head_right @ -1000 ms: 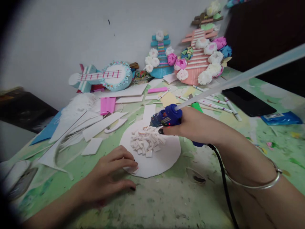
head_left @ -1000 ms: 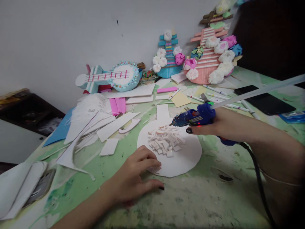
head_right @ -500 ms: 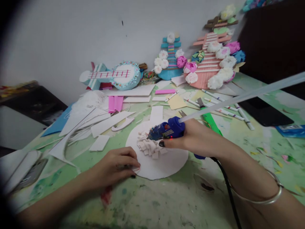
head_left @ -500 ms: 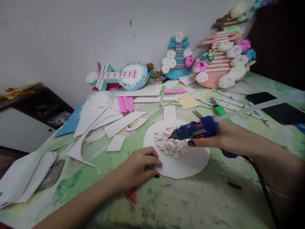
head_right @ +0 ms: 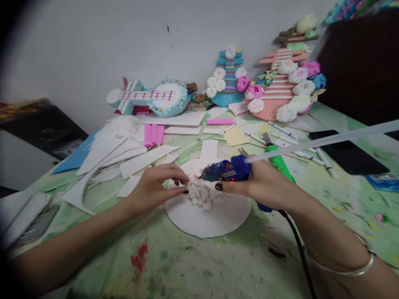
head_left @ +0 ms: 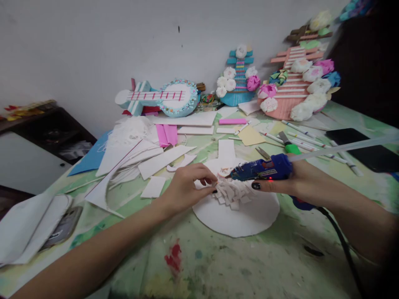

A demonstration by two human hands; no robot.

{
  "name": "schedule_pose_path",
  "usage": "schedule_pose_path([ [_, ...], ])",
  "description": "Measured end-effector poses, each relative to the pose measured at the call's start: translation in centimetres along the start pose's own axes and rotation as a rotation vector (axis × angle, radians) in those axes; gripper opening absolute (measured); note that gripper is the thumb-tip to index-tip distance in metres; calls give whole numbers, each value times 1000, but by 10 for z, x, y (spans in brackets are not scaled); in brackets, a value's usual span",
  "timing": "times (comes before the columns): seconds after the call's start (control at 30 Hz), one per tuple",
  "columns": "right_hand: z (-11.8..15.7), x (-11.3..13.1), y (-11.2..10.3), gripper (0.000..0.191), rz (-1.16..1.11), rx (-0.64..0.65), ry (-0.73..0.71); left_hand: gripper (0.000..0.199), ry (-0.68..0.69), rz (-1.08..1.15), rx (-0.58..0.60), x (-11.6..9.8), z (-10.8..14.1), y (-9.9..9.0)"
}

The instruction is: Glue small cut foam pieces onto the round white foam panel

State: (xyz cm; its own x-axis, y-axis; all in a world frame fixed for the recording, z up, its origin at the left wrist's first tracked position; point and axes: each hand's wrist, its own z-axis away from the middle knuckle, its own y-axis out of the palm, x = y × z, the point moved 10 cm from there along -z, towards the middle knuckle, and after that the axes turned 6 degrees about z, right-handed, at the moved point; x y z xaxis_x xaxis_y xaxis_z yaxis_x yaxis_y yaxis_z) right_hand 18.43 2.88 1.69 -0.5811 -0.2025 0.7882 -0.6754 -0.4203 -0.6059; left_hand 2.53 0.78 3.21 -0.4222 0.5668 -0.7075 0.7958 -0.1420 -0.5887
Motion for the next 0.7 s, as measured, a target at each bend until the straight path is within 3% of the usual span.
schedule_pose_path([
  [0.13, 2, 1, 1, 39, -61, -6, 63, 11, -132, 188, -19, 20, -11, -4],
  [0.23, 5, -4, -1, 48, -89, -55, 123, 14, -319, 457, -20, 45, -5, 4],
  [0.33, 6, -2, 1, 41, -159, -77, 92, 18, -431, 664, -98, 63, 5, 7],
  [0.43, 6, 1, 8, 35, -222, -63, 42, 21, -449, 772, -178, 70, 11, 5],
  [0.57, 9, -4, 17, 38, -137, -23, 108, 24, -446, 837, -175, 67, 13, 8],
  [0.7, 10, 3, 20, 35, -135, -29, 51, 23, -458, 872, -181, 65, 14, 10],
])
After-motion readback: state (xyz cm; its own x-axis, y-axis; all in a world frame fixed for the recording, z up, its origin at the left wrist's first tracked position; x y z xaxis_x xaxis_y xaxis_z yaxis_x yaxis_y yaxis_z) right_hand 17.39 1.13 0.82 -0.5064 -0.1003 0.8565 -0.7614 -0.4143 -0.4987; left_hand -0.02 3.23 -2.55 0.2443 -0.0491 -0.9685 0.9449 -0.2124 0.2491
